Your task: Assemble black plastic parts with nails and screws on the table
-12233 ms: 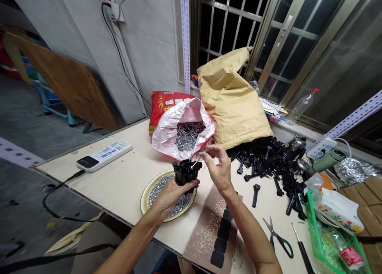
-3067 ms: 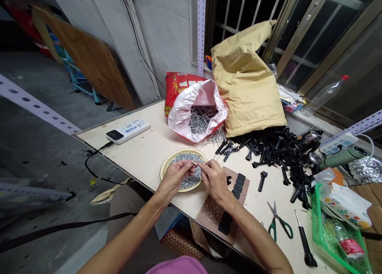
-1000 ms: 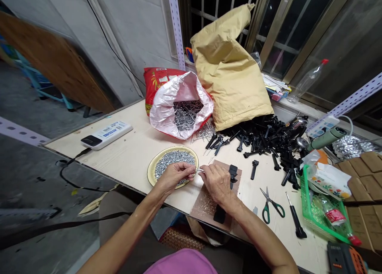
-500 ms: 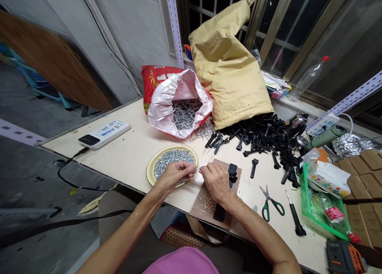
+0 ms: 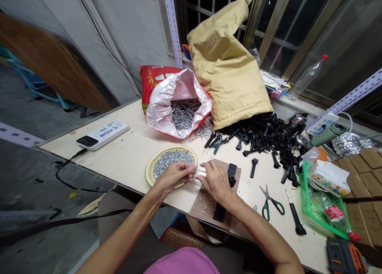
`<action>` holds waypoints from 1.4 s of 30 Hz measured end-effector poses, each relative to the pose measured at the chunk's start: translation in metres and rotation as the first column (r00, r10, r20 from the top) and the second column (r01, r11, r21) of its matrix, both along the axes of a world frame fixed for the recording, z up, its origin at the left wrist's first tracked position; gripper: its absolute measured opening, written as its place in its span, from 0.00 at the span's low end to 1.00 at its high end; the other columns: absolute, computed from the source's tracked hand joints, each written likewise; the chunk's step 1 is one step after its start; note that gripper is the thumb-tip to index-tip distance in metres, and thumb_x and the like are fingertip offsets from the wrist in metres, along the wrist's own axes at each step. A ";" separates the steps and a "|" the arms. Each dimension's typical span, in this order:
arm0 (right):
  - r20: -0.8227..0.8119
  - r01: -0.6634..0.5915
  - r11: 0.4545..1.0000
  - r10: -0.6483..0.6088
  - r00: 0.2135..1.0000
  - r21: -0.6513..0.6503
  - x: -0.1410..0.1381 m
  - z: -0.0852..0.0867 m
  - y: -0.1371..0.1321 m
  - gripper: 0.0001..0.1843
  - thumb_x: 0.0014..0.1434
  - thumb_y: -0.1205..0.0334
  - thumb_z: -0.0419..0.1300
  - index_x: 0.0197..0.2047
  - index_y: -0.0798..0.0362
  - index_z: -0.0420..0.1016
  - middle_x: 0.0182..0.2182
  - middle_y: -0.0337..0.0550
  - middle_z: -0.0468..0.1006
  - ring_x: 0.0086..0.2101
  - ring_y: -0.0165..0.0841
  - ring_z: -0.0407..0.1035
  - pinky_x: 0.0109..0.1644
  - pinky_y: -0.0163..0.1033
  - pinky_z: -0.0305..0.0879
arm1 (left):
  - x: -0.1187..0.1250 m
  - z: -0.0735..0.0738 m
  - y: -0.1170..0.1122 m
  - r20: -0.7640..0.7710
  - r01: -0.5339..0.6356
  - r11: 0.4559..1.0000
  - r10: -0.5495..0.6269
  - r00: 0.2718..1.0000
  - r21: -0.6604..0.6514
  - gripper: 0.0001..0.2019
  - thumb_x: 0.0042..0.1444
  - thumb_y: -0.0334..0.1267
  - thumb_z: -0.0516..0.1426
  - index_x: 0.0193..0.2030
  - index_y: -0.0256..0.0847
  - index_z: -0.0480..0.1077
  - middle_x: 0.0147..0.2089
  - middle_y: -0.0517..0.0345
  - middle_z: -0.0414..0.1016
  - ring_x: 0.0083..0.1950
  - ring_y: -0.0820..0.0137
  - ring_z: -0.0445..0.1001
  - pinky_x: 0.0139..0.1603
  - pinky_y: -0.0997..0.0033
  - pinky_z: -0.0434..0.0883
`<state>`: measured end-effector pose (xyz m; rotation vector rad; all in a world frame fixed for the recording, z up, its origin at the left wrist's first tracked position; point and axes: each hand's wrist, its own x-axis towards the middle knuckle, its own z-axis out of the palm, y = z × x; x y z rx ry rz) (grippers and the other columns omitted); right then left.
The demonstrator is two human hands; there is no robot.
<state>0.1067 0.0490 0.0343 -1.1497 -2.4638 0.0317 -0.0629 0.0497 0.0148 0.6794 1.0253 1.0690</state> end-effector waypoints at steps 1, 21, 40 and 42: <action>0.002 0.001 1.000 -0.001 1.000 -0.015 0.000 0.001 0.000 0.08 0.65 0.62 0.52 0.41 0.54 0.70 0.35 0.45 0.74 0.33 0.32 0.70 0.32 0.33 0.63 | 0.000 0.001 0.000 0.001 -0.001 1.000 0.001 1.000 -0.006 0.19 0.26 0.47 0.71 0.19 0.34 0.73 0.18 0.59 0.71 0.19 0.78 0.67 0.22 0.76 0.68; -0.245 0.067 0.982 -0.111 0.963 -0.179 0.038 -0.007 -0.011 0.13 0.65 0.59 0.50 0.35 0.52 0.74 0.29 0.42 0.74 0.30 0.32 0.70 0.33 0.34 0.63 | 0.016 0.011 -0.009 -0.046 0.070 0.997 -0.072 0.996 -0.037 0.23 0.41 0.52 0.64 0.38 0.34 0.74 0.28 0.59 0.74 0.27 0.75 0.71 0.32 0.72 0.73; 0.055 0.076 0.997 -0.075 0.996 -0.019 0.120 -0.053 -0.011 0.19 0.68 0.65 0.44 0.31 0.55 0.72 0.27 0.42 0.72 0.30 0.32 0.63 0.29 0.35 0.61 | 0.072 -0.108 -0.048 -0.839 0.653 0.544 0.455 0.298 0.527 0.26 0.64 0.30 0.41 0.69 0.36 0.42 0.67 0.40 0.57 0.70 0.60 0.46 0.64 0.50 0.61; 0.099 -0.142 0.989 0.147 0.984 -0.051 0.119 -0.055 -0.033 0.19 0.67 0.69 0.44 0.30 0.53 0.72 0.25 0.39 0.71 0.28 0.29 0.63 0.29 0.34 0.61 | 0.071 -0.108 -0.049 -0.840 0.657 0.544 0.463 0.283 0.521 0.28 0.64 0.28 0.40 0.70 0.39 0.36 0.68 0.41 0.54 0.70 0.60 0.44 0.64 0.50 0.60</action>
